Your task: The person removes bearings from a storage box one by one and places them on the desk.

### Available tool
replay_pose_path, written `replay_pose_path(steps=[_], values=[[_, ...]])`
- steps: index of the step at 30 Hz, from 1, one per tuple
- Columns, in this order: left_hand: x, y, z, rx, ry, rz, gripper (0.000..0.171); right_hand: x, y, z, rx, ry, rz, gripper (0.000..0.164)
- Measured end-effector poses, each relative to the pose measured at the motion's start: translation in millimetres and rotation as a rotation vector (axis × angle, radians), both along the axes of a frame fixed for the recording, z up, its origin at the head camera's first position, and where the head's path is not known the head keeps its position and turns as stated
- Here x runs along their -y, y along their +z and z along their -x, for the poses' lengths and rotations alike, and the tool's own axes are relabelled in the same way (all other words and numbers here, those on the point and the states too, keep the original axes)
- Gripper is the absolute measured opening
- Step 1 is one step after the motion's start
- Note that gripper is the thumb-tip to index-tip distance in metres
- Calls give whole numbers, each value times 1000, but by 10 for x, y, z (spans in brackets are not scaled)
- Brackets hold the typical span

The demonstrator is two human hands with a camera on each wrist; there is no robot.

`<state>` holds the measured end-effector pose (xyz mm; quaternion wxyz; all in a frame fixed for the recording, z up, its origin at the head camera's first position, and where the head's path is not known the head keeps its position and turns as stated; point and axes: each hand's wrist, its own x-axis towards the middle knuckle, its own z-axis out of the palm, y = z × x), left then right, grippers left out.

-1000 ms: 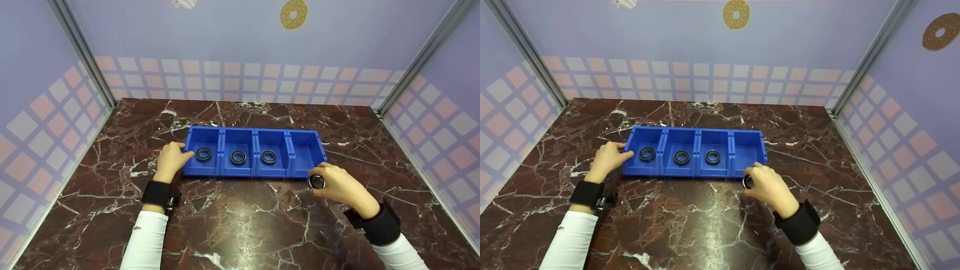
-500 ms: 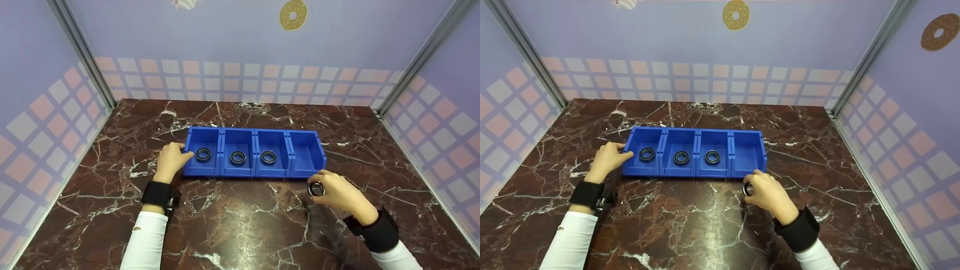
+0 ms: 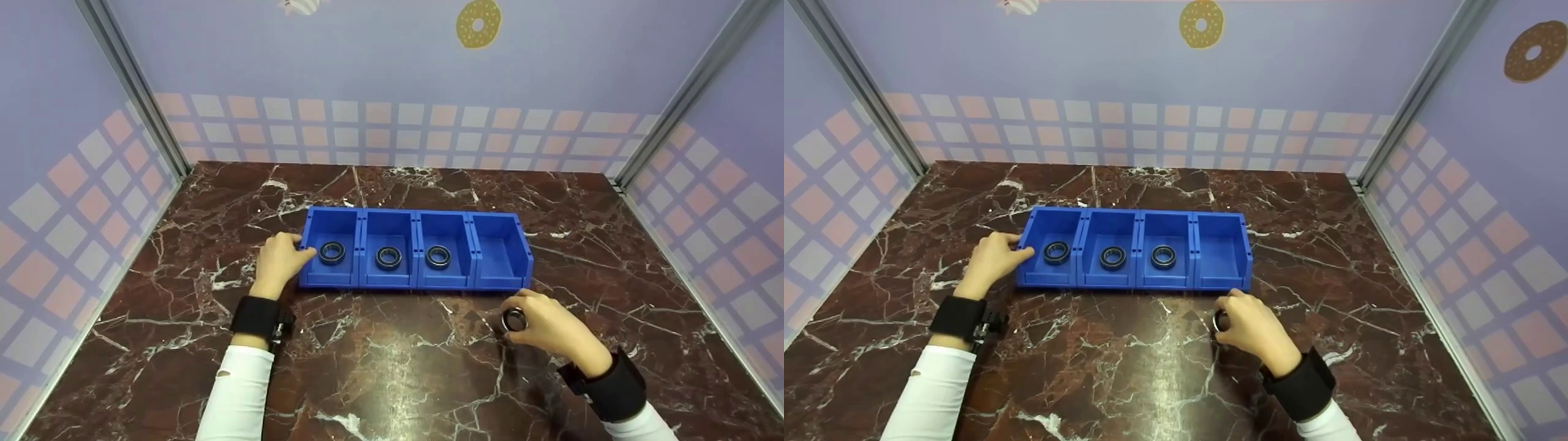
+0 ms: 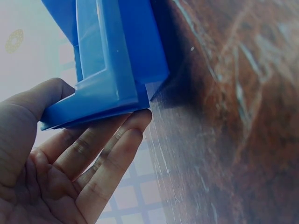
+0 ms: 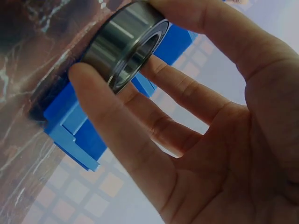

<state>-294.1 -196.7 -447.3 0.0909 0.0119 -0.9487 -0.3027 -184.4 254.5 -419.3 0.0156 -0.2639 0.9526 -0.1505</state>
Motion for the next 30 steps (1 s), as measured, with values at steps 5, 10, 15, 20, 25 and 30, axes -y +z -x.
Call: replay_pose_path(steps=[5,10,15,20,25,30], values=[[-1,-4,1,-7,-1,-4,47,-5,-55,-8,-3,-1,5,33],[-5,-7,-5,-10,-1,-10,46,-9,-96,-37,-11,-6,7,36],[5,-11,-8,-16,1,-10,46,-2,-129,-66,3,-26,-3,37],[9,-5,-9,-14,-2,-9,47,1,-167,-80,-2,-7,-1,34],[11,-11,-4,0,1,-7,48,4,-208,-87,6,16,6,33],[5,-8,3,5,2,0,47,5,-241,-94,24,18,11,32]])
